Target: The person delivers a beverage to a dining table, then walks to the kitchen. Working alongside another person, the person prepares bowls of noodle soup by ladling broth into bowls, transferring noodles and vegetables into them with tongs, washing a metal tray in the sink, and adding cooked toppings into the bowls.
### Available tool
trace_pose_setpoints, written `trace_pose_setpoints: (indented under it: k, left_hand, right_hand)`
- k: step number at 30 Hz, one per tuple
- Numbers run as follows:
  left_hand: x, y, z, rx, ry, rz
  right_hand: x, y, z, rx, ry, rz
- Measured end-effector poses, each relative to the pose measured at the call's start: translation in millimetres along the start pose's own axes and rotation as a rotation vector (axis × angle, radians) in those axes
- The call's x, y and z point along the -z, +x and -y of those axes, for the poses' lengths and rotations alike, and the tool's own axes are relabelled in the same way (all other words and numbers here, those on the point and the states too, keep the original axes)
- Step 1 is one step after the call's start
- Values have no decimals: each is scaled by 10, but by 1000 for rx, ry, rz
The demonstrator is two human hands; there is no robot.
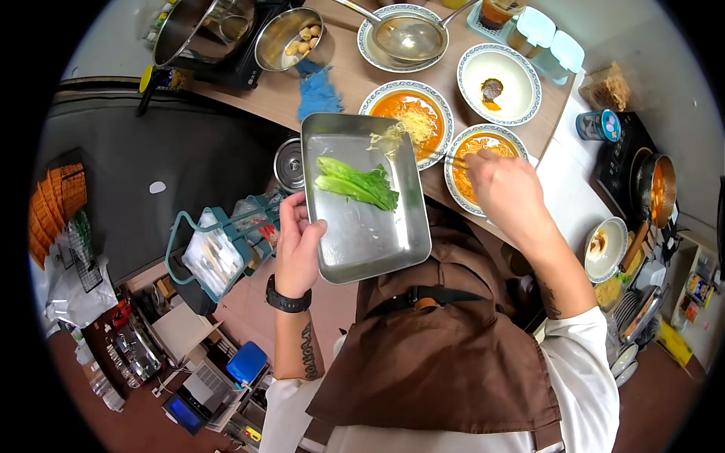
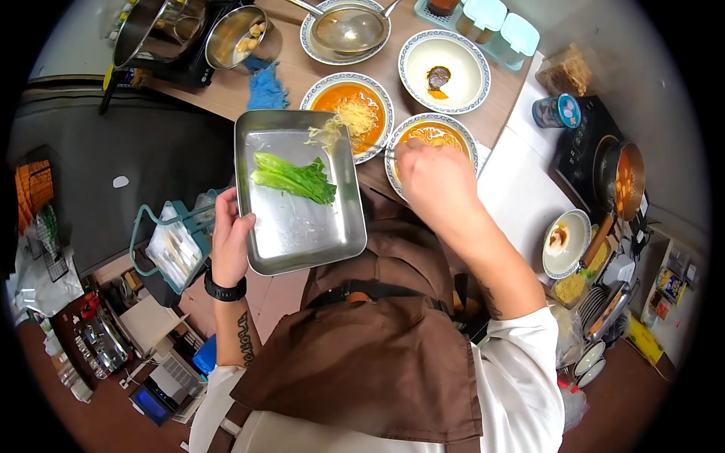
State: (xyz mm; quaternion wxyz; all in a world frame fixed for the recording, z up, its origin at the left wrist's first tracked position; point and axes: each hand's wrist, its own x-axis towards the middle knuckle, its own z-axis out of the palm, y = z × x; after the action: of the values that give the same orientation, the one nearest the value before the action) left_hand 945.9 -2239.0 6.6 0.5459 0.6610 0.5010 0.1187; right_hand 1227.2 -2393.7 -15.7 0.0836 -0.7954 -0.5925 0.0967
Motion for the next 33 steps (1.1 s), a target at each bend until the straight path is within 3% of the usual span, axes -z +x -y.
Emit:
trace_pose_setpoints:
  k: [14,19,23,30,33]
  left_hand:
    - [21,25,-13,-3,14,-4]
    - [15,42,-49,-3,16,9]
    - [44,46,-12,24,34,15]
    - [106,53,61,24,-95,10]
    - [184,5,127,7,-109,-9]
  right_hand:
    - [139,-69,-61,-84,-60,-44]
    - [-15,-38,2,9,-61,18]
    - [168,-70,-71,-116,-109,-13]
    - [19,-54,-130,-38,-59,12]
    - [141,-72,-269,-156,-100,14]
